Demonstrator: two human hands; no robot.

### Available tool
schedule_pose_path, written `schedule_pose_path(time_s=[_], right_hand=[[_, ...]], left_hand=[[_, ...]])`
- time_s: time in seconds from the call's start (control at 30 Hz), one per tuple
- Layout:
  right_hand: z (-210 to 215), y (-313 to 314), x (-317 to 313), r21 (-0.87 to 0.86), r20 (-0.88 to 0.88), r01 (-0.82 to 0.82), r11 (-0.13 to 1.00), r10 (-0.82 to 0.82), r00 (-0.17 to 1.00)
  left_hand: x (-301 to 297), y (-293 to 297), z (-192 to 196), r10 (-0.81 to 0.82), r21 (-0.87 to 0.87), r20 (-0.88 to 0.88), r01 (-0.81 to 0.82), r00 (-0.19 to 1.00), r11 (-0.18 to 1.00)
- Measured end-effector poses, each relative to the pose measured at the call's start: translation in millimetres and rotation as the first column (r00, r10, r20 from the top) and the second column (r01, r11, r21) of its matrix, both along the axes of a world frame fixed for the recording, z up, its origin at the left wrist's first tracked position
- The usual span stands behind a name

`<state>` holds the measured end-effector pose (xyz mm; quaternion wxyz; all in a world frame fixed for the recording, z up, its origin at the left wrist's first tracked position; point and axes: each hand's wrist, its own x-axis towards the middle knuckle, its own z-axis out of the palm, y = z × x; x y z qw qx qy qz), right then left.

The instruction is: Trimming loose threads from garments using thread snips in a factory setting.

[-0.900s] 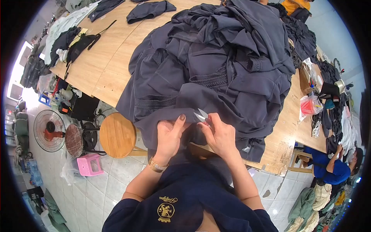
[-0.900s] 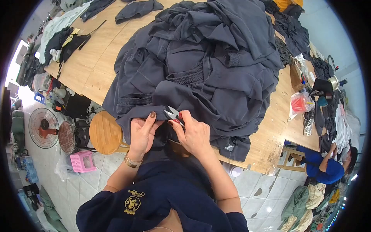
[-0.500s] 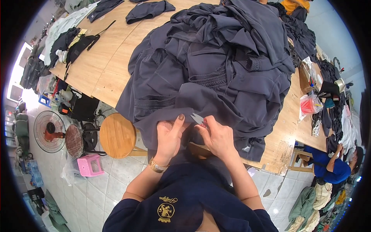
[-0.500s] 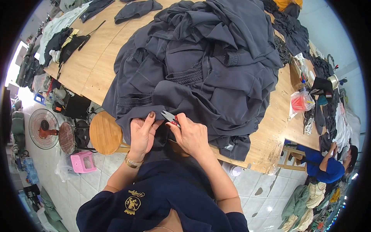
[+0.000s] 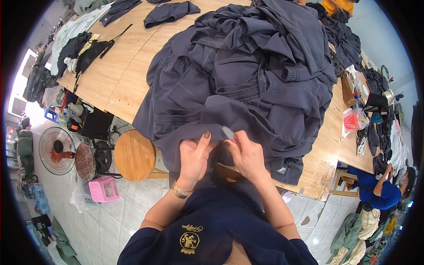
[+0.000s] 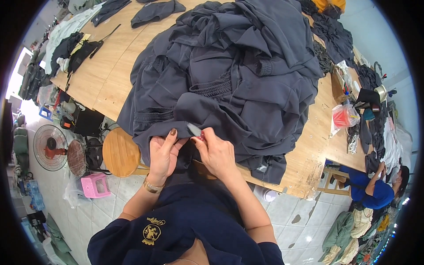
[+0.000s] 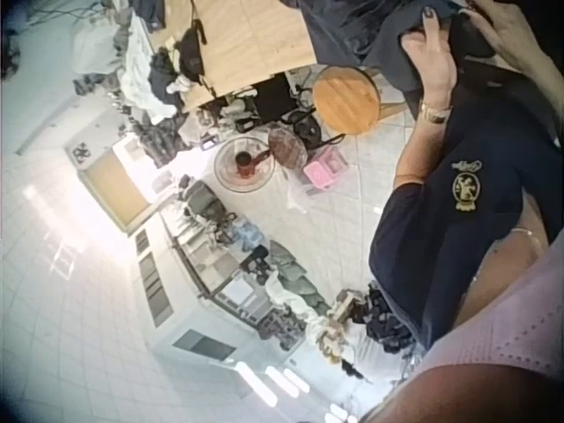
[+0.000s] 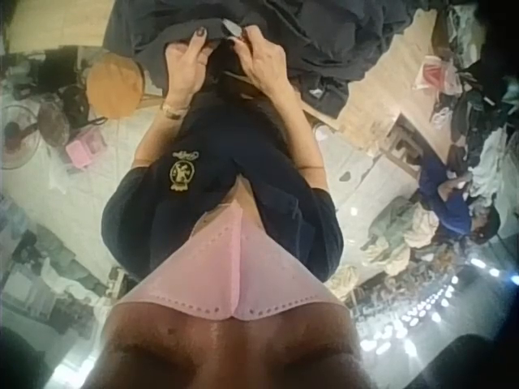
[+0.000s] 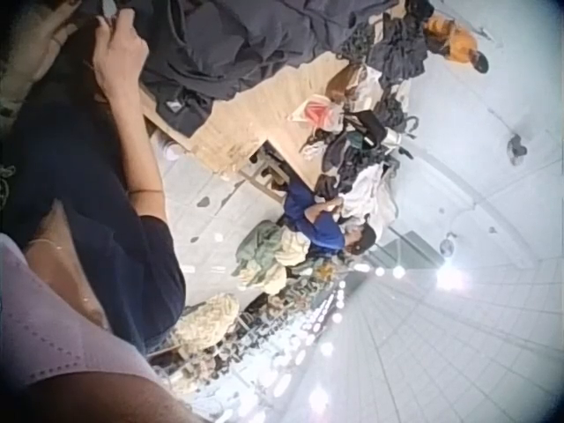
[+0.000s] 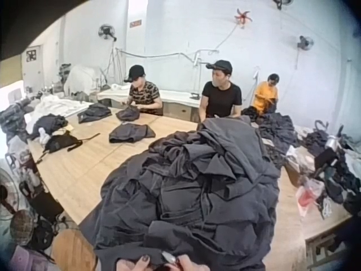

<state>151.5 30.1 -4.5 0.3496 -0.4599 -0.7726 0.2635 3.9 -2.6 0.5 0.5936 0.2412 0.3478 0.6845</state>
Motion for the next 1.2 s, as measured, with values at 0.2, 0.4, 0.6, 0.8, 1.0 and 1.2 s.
schedule_pose_path(time_s=[0.2,0.4,0.6,0.8,1.0,1.2], right_hand=[[4.6,5.5,-16.9,0.122,-0.322,0.013,0.992,0.027,0.946],[-21.2,16.5,-13.0,-0.338,-0.675,-0.121,0.933,-0.151,0.722],[12.5,19.4,7.7,-0.442,-0.781,-0.38,0.813,-0.14,0.608],[25.3,16.6,17.2,-0.405,-0.784,-0.48,0.778,-0.026,0.62],[4.2,28.0,25.9,-0.423,-0.8,-0.458,0.782,-0.084,0.595],[15.0,26.4,12.9,-0.341,-0.672,-0.19,0.921,-0.097,0.734]], left_hand=[[-7.5,-1.9,5.1,-0.059,-0.072,0.109,0.067,0.992,0.995],[-36.6,-3.7,27.7,-0.243,-0.085,-0.384,0.228,0.891,0.97],[-40.3,9.1,53.3,0.157,0.192,-0.894,0.042,0.42,0.98],[-21.2,25.1,29.2,0.044,0.132,-0.925,0.209,0.377,0.969],[-27.5,36.8,21.9,-0.484,-0.161,-0.343,0.457,0.805,0.875],[-16.2,36.2,0.8,-0.317,-0.114,-0.284,0.296,0.905,0.948]])
